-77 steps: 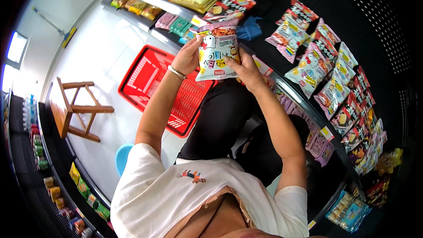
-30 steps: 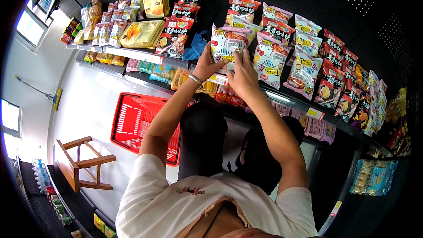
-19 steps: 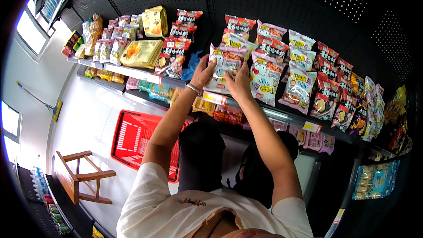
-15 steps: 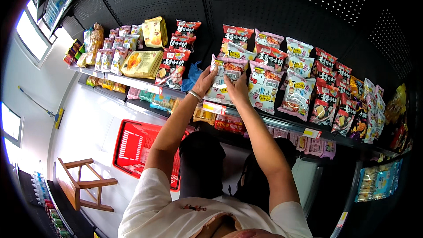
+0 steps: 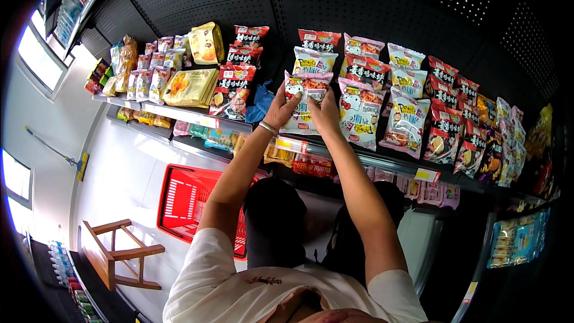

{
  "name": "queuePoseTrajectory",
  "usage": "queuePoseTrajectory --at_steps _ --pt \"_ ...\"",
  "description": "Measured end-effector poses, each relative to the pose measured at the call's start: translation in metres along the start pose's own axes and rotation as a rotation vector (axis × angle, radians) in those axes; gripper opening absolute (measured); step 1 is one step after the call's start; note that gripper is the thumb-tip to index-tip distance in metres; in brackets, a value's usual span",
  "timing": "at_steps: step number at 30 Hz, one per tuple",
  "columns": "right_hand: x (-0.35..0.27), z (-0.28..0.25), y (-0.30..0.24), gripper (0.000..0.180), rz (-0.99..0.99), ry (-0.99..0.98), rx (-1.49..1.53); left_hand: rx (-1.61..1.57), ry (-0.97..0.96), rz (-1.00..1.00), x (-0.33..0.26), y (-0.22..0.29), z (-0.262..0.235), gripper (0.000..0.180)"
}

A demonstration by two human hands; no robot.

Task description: The person sits on the floor and restocks snack packets on a shelf, taking items from a red basket and arranging them in rows. The person also wipes the shelf surface with a blue cloth between restocking actions.

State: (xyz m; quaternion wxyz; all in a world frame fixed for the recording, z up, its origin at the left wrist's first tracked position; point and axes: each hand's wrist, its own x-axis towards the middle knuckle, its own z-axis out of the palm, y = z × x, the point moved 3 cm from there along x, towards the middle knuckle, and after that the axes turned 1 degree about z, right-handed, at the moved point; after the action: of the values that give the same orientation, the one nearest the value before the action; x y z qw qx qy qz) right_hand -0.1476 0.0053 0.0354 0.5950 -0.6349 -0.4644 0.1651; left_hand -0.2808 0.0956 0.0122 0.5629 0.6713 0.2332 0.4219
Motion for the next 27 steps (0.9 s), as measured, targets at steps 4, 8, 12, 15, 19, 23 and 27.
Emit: queuePoseTrajectory --at_steps 4,8,12,15,19,23,27 --pt "-0.004 -0.001 -0.001 0.081 0.068 0.041 -0.078 0.084 -0.046 0.001 0.0 0.003 0.003 0.081" --pt "-0.009 0.0 -0.007 0.085 0.017 0.095 -0.095 0.089 -0.088 -0.086 0.004 0.0 -0.003 0.08" --pt "-0.01 0.002 0.004 0.082 0.062 0.087 -0.074 -0.004 -0.13 -0.123 0.003 0.022 0.004 0.079" --pt "-0.008 0.005 0.013 0.08 0.045 0.086 -0.058 -0.007 -0.133 -0.137 0.004 0.027 0.008 0.079" --pt "-0.012 0.005 0.001 0.079 0.056 0.036 0.02 0.041 -0.084 -0.051 0.005 0.004 -0.003 0.079" --pt "-0.013 0.002 0.0 0.081 -0.014 0.077 -0.082 -0.014 -0.074 -0.043 0.001 0.007 0.009 0.079" --pt "-0.011 0.004 0.009 0.084 -0.031 0.088 -0.113 0.02 -0.075 -0.024 -0.001 0.009 0.01 0.079"
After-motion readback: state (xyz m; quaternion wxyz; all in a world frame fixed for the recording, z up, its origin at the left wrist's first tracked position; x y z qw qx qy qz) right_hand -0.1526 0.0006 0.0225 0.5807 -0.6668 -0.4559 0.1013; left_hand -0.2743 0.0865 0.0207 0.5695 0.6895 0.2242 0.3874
